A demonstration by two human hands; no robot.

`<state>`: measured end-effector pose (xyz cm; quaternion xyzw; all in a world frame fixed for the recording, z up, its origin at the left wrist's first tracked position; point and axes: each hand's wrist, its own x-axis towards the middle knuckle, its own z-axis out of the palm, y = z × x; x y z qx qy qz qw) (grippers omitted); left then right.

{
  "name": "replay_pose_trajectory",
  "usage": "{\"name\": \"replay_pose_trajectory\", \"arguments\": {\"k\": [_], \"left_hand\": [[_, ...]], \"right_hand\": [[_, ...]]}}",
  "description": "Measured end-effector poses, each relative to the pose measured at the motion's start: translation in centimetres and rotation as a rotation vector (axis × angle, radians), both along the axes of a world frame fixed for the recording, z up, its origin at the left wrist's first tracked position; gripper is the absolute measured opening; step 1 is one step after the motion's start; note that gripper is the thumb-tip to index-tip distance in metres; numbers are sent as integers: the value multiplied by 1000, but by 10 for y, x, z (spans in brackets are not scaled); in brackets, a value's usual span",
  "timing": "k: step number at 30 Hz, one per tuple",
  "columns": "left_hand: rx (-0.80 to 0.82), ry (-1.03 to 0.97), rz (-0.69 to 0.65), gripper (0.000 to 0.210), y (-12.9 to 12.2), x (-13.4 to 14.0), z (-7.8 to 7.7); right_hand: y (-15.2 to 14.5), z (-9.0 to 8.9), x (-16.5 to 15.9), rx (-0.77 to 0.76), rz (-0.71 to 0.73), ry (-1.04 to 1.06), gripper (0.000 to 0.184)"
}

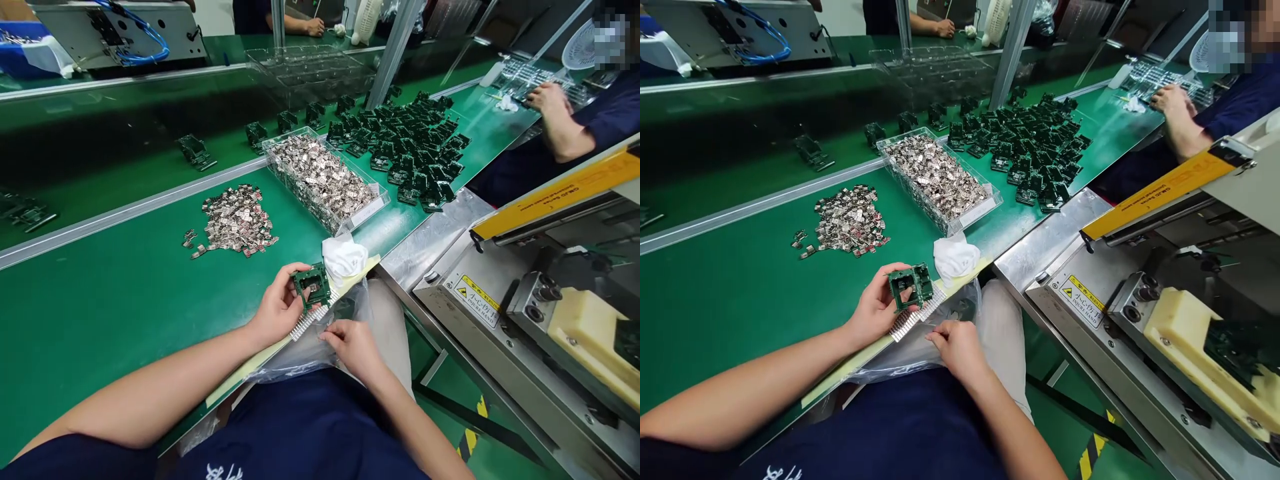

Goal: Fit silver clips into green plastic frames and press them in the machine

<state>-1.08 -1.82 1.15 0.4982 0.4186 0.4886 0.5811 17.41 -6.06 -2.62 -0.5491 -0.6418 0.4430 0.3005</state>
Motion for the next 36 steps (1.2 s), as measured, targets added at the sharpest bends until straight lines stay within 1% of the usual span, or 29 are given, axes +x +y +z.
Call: {"name": "replay_pose_trajectory", "arguments": {"k": [4,6,7,9,13,18,23,26,28,31,33,34,36], "left_hand": [[50,38,-10,37,-1,-3,-3],[78,79,-15,38,-1,-5,-4],[96,95,-17,37,-2,-6,-5],[135,124,-20,36,-2,-7,-5],[192,166,-10,35,-3,-8,-3],[210,224,1,36,-5,-9,-1],[231,295,-34,34,-7,-10,1],[243,296,-53,34,-8,-10,3],[244,274,-55,35,-8,-10,2],[222,238,-8,37,-7,-11,2],[201,228,3,40,-7,-10,3],[196,231,-12,41,-7,-7,5],[209,251,-85,41,-9,1,13]], "right_hand": [[9,49,-2,158,-66,60,14],[14,64,-9,232,-76,108,15],[17,68,-13,263,-90,125,14],[23,69,-23,320,-134,141,12],[28,62,-38,370,-216,116,7],[29,58,-43,391,-229,65,13],[31,57,-42,353,-227,39,22],[33,54,-43,307,-292,109,26],[33,52,-42,242,-310,202,28],[31,53,-32,121,-270,351,25],[28,58,-19,131,-225,383,16],[26,62,-11,176,-187,372,19],[19,73,8,303,-77,305,46]]}}
